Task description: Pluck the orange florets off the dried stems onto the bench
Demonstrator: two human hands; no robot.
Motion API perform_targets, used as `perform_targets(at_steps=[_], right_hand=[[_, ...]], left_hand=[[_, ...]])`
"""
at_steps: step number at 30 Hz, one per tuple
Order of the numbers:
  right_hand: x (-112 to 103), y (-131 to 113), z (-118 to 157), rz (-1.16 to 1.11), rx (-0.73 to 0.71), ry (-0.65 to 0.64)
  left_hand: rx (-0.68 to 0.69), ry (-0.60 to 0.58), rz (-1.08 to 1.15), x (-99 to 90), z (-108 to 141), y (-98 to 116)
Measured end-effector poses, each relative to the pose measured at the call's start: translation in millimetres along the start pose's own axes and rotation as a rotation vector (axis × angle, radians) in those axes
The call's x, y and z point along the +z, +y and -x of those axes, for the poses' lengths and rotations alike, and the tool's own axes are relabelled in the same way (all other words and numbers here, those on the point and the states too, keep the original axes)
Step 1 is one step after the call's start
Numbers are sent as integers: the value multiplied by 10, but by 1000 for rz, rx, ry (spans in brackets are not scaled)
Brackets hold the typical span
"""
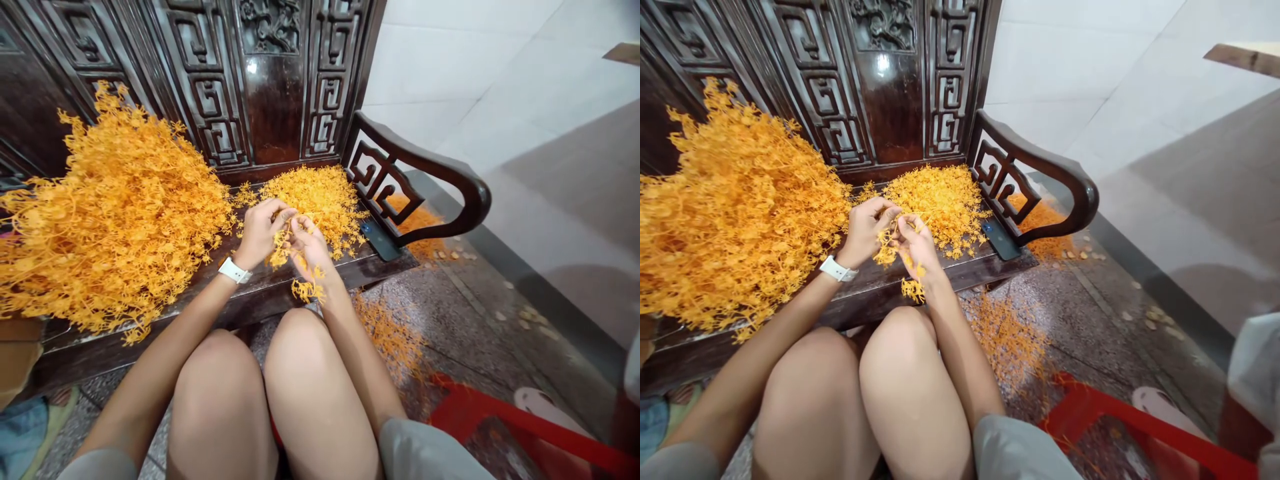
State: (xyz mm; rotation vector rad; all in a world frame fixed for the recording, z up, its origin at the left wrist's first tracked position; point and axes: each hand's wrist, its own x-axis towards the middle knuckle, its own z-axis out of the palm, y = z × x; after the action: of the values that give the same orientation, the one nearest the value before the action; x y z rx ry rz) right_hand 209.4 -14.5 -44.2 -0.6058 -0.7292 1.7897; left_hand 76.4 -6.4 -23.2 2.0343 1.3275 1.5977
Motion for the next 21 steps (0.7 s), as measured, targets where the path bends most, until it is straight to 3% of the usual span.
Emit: perform_targets(at_steps=[8, 16, 19, 21], right_hand=[[68, -6, 85, -13, 34, -73], [62, 59, 65, -18, 21, -35], [36, 71, 50, -24, 12, -37], [24, 36, 102, -34, 15, -103]], left_hand=[[-88, 30, -67, -12, -33, 1], [-270, 83, 199, 97, -125, -20], [-267, 85, 213, 117, -165, 16], [-252, 108, 177, 48, -224, -66]])
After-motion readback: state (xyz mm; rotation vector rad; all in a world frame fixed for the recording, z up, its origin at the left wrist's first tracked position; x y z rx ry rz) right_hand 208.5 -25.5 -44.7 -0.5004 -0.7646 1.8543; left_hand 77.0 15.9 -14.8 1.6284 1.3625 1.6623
